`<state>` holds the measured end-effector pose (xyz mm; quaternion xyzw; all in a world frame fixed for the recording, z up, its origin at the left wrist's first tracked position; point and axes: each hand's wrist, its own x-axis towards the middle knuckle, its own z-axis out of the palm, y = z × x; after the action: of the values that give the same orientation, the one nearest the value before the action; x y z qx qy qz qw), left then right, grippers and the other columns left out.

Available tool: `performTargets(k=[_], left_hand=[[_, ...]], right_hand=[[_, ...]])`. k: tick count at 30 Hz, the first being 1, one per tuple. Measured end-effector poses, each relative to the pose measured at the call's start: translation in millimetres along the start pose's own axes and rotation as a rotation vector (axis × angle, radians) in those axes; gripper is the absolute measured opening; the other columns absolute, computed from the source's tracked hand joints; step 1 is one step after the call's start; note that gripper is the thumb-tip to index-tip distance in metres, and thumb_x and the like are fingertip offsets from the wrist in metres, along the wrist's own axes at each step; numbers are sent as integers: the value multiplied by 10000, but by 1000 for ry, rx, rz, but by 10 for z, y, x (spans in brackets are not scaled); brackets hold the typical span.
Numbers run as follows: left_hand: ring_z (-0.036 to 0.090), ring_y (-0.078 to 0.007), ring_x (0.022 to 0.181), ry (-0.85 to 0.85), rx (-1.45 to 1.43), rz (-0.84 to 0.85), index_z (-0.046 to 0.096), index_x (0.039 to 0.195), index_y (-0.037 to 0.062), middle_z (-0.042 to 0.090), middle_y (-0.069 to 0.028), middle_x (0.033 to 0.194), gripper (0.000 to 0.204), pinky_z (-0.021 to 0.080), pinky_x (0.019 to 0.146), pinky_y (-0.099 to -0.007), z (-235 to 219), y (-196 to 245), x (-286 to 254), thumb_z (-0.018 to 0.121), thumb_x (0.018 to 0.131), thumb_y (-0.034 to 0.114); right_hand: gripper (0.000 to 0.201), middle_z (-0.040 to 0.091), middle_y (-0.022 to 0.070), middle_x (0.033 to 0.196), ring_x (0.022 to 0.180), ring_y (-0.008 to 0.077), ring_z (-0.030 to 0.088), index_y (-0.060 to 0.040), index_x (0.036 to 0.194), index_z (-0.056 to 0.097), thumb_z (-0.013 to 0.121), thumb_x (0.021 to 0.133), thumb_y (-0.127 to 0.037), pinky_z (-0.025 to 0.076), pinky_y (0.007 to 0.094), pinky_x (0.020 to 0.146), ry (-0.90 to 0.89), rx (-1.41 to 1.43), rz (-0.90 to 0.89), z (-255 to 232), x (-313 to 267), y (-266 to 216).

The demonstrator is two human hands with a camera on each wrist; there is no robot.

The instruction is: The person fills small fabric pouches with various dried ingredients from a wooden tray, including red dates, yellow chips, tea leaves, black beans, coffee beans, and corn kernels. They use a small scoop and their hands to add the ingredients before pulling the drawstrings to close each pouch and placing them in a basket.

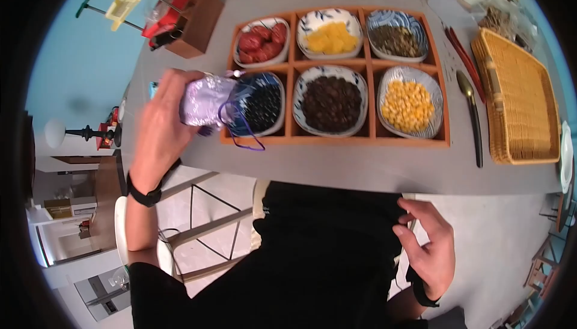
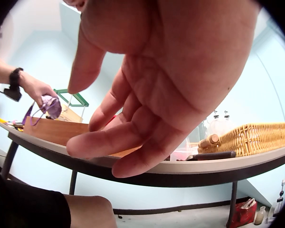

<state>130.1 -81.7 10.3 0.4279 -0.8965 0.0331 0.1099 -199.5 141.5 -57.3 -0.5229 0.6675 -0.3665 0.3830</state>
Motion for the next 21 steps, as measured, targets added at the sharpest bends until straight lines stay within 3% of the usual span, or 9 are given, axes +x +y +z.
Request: performTargets(k=[1,2,3,7,9,11,14,18,21], left_hand=[[619,-317,803,68,-206,27,558,1145,35,563,-125,976,535,536,708,-334,20,-96,14,730,642,-22],[604,-146,968,-84,-527,-265,569,1142,43,621,-50,1035,538,466,887,-269,42,-167,-37,761,644,-22],[565,-96,1015,-141,-845,-389,564,1163,41,607,-14,1076,563,460,913,-263,31,-199,-47,780,646,-3],[595,-122,1042,-137,-1188,-200,544,1224,34,628,-24,1115,622,462,953,-283,42,-300,-81,796,655,12],[574,-150,1118,-281,-1705,-161,474,1289,2,591,-66,1193,772,433,993,-290,1,-307,-87,861,686,291],[556,-160,1140,-361,-1652,-65,439,1304,-19,555,-85,1232,849,414,1002,-295,56,-348,-99,843,691,405],[537,-162,1147,-510,-1815,-4,437,1300,-24,530,-88,1245,873,401,1001,-301,137,-345,-113,844,675,431],[522,-168,1141,-601,-1733,39,438,1295,-27,529,-90,1230,876,398,995,-300,115,-233,-79,836,665,434],[518,-158,1140,-636,-1802,58,443,1299,-24,537,-90,1215,831,398,993,-297,-17,-72,-51,822,692,398]], right_hand=[[375,654,137,973,769,199,640,46,1103,629,683,732,44,495,296,744,0,1,11,4,0,-6],[377,652,139,960,761,202,642,48,1099,628,687,727,41,496,295,737,-11,-9,13,1,4,-6],[379,651,142,946,753,205,645,51,1096,628,692,723,38,496,295,730,-20,-18,13,-5,15,-13],[354,655,153,960,770,271,657,24,1065,641,722,721,-4,518,331,721,-55,-118,-18,-82,110,-268],[360,657,149,971,757,259,654,21,1058,642,721,707,-4,517,333,715,-73,-187,-105,-96,189,-495],[366,659,144,983,743,247,651,17,1050,643,720,693,-4,516,336,708,-95,-249,-172,-85,303,-713],[360,650,136,1007,880,369,630,-41,1117,633,725,776,-108,525,432,755,-307,-363,-359,-70,545,-992],[447,572,144,1110,977,338,587,-62,1231,573,696,802,-98,510,418,799,-219,-283,-625,249,927,-1350],[417,549,122,1062,1012,271,579,-46,1213,591,691,810,-83,508,346,782,-341,-2,-571,513,1129,-1524]])
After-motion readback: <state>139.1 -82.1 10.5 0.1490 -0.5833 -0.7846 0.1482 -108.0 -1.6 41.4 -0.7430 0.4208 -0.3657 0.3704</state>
